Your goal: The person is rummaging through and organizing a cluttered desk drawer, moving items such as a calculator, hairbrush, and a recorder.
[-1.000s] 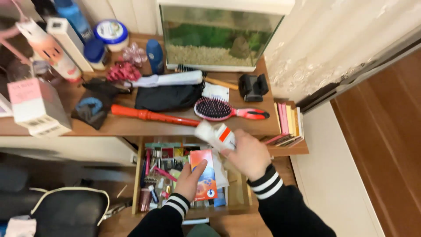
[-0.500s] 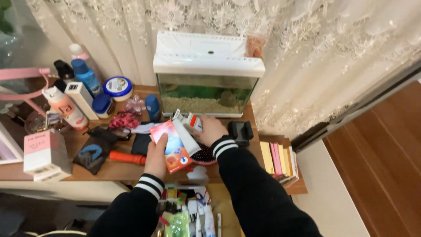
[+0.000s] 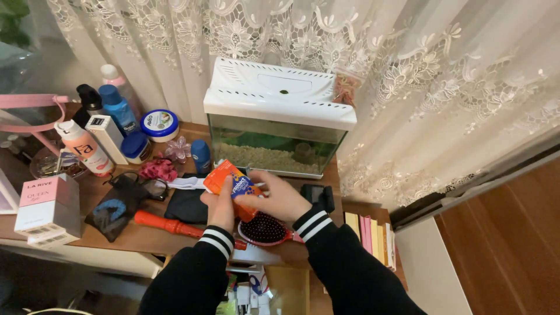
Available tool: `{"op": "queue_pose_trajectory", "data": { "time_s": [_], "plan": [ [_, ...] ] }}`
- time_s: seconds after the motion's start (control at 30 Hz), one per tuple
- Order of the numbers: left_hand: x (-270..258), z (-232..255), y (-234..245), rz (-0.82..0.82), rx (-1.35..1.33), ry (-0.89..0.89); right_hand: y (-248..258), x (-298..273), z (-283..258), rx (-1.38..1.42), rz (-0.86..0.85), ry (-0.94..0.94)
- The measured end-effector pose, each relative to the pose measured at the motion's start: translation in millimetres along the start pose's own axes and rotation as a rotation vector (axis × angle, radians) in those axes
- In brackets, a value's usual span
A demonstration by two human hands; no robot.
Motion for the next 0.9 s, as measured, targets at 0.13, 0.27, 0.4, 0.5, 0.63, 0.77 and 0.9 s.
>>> {"op": "queue_pose_trajectory", "data": {
  "time_s": [0.13, 0.27, 0.4, 0.5, 0.63, 0.77, 0.9],
  "plan": [
    [-14, 12, -18, -0.026, -0.482, 0.003, -3, 2, 0, -0.193, -0.045, 0.002],
    [20, -8, -14, -0.156, -0.376, -0.015, -3, 8, 23, -0.128, -0.001, -0.093],
    [49, -37, -11, -0.192, -0.351, -0.036, -6, 16, 33, -0.027, 0.015, -0.112],
    [-45, 38, -7, -0.243, -0.414, -0.016, -11, 21, 27, -0.002, -0.011, -0.076],
    [-12, 17, 22, -0.188, -0.418, 0.012, -23, 35, 12, 0.039, -0.100, -0.012],
    [26, 9, 60, -0.058, -0.160, -0.051, -44, 51, -15, -0.018, -0.172, 0.062],
    [47, 12, 97, 0.113, -0.213, -0.095, -69, 102, -1, -0.392, -0.135, 0.168]
  ]
}}
Point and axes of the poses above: each hand's wrist, its own x-axis towards the middle knuckle, its own y-axis out of the back of the hand, z = x × y, the point moved 4 cm from there along x, towards the middle knuckle, and after that the axes turned 10 degrees about -x, right-handed, at the moved point
